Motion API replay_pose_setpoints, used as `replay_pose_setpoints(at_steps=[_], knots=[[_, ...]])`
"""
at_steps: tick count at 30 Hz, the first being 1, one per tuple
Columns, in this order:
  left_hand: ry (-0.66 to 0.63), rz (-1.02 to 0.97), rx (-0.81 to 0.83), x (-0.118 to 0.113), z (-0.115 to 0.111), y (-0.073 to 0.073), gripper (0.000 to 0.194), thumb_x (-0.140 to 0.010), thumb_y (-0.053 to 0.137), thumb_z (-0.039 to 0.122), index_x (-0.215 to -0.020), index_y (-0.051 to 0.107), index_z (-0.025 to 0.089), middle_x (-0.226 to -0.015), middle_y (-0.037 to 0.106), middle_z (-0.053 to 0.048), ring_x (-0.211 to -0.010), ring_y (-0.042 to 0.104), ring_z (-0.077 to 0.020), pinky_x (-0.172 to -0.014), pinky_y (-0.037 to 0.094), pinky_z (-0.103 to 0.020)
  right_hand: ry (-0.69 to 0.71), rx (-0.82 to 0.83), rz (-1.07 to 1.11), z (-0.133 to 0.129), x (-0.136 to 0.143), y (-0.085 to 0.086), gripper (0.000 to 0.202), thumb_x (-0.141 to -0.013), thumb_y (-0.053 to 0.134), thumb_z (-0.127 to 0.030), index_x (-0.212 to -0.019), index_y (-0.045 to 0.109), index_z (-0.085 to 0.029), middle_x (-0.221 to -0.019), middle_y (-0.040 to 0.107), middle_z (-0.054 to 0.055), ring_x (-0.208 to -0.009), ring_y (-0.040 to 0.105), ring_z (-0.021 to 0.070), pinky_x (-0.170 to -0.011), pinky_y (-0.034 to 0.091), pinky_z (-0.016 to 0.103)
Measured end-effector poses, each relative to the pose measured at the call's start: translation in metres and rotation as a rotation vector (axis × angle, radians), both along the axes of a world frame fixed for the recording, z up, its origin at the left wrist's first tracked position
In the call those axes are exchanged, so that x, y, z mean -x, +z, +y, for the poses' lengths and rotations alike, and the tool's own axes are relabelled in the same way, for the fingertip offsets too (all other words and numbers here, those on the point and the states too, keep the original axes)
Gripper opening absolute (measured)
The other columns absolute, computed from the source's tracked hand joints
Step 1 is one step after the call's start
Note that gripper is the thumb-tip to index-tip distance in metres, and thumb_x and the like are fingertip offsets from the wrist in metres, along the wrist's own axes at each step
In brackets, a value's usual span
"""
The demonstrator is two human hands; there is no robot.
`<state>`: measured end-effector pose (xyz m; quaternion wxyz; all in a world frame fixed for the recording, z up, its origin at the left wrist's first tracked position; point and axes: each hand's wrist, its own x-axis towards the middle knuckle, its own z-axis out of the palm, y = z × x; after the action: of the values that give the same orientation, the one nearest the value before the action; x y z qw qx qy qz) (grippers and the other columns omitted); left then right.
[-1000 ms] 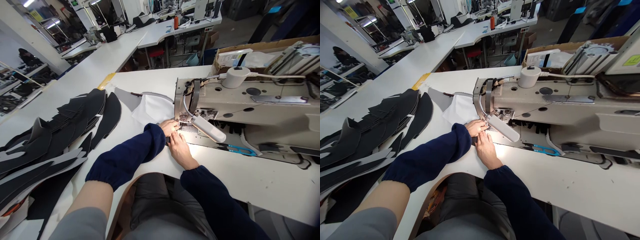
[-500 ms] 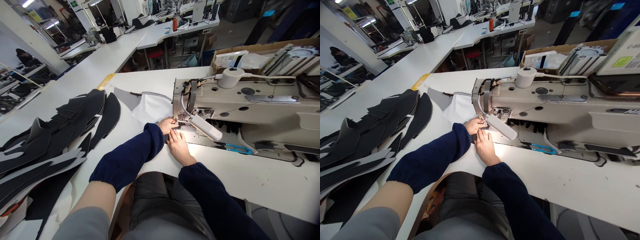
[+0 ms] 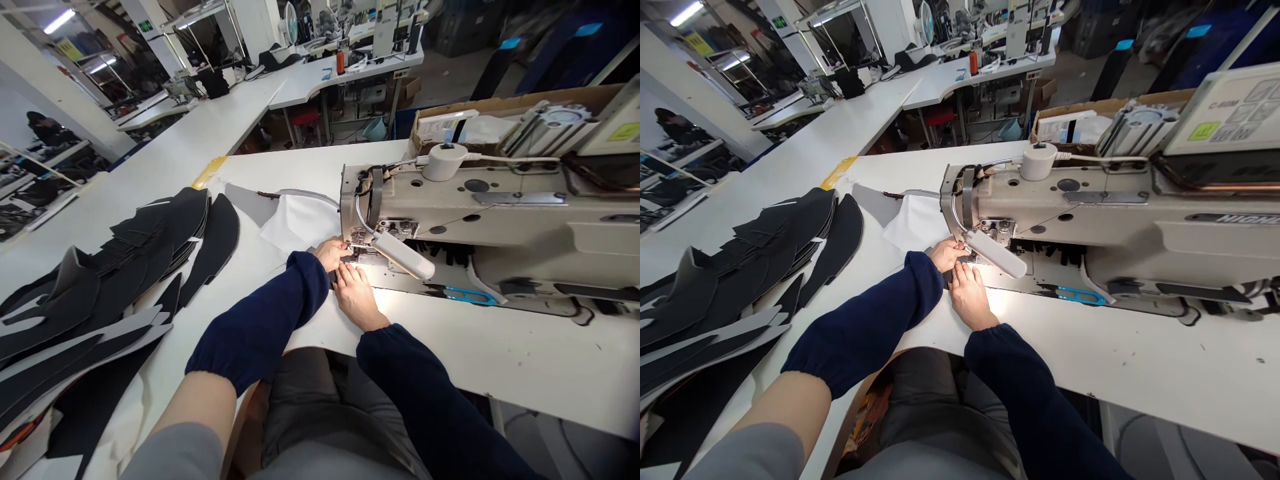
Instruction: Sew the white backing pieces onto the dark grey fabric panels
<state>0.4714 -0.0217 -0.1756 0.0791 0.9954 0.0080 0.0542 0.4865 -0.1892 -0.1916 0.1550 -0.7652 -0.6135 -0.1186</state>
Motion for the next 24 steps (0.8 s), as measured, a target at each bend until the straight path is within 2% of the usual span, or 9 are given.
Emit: replay_pose_setpoints(at_steps=[6, 11, 14, 18, 22, 24], knots=[[0.028, -0.014, -0.022, 0.009, -0.003, 0.002, 0.028, -0.086, 0.05, 0.016, -0.105, 0.069, 0.022, -0.099, 0.061, -0.004, -0.095, 0.052, -0.0158, -0.088, 0.045, -0.025, 0.034, -0.084, 0.014, -0.001, 0.0, -0.002, 0.036, -0.094, 0.037, -0.018, -0.115, 0.06, -0.001, -0.123, 0.055, 0.021, -0.116, 0.045, 0.0316, -0.099, 0.035, 0.046], [0.131, -0.138, -0.1, 0.021, -0.017, 0.003, 0.036, -0.09, 0.042, 0.015, -0.122, 0.056, 0.019, -0.103, 0.058, -0.006, -0.094, 0.048, -0.0176, -0.089, 0.043, -0.029, 0.066, -0.106, 0.018, -0.004, -0.003, -0.001, 0.031, -0.091, 0.038, -0.012, -0.103, 0.065, -0.005, -0.11, 0.06, 0.017, -0.104, 0.05, 0.0272, -0.092, 0.041, 0.04], [0.233, -0.15, -0.127, 0.024, -0.025, 0.005, 0.031, -0.091, 0.038, 0.015, -0.116, 0.057, 0.015, -0.101, 0.057, -0.008, -0.094, 0.047, -0.0198, -0.088, 0.043, -0.031, 0.078, -0.116, 0.023, -0.006, -0.003, 0.001, 0.028, -0.09, 0.039, -0.011, -0.098, 0.065, -0.007, -0.103, 0.062, 0.015, -0.097, 0.051, 0.0252, -0.086, 0.044, 0.037], [0.335, -0.054, -0.128, 0.021, -0.032, 0.009, 0.026, -0.092, 0.038, 0.017, -0.107, 0.058, 0.016, -0.106, 0.055, -0.009, -0.098, 0.046, -0.022, -0.089, 0.042, -0.033, 0.091, -0.147, 0.033, -0.007, -0.003, 0.004, 0.024, -0.09, 0.041, -0.013, -0.096, 0.065, -0.009, -0.102, 0.062, 0.014, -0.094, 0.052, 0.0248, -0.083, 0.044, 0.037], [0.374, 0.013, -0.115, 0.018, -0.034, 0.016, 0.023, -0.089, 0.039, 0.013, -0.103, 0.057, 0.016, -0.108, 0.054, -0.011, -0.101, 0.046, -0.023, -0.089, 0.042, -0.034, 0.088, -0.19, 0.049, -0.016, -0.001, 0.006, 0.023, -0.091, 0.042, -0.015, -0.096, 0.064, -0.012, -0.103, 0.063, 0.012, -0.094, 0.054, 0.0244, -0.082, 0.045, 0.037], [0.377, 0.036, -0.106, 0.024, -0.036, 0.019, 0.023, -0.083, 0.043, 0.009, -0.101, 0.056, 0.015, -0.107, 0.055, -0.011, -0.101, 0.047, -0.0233, -0.088, 0.042, -0.034, 0.069, -0.211, 0.066, -0.026, 0.0, 0.007, 0.023, -0.092, 0.041, -0.017, -0.096, 0.063, -0.013, -0.102, 0.063, 0.011, -0.094, 0.055, 0.0233, -0.082, 0.045, 0.036]])
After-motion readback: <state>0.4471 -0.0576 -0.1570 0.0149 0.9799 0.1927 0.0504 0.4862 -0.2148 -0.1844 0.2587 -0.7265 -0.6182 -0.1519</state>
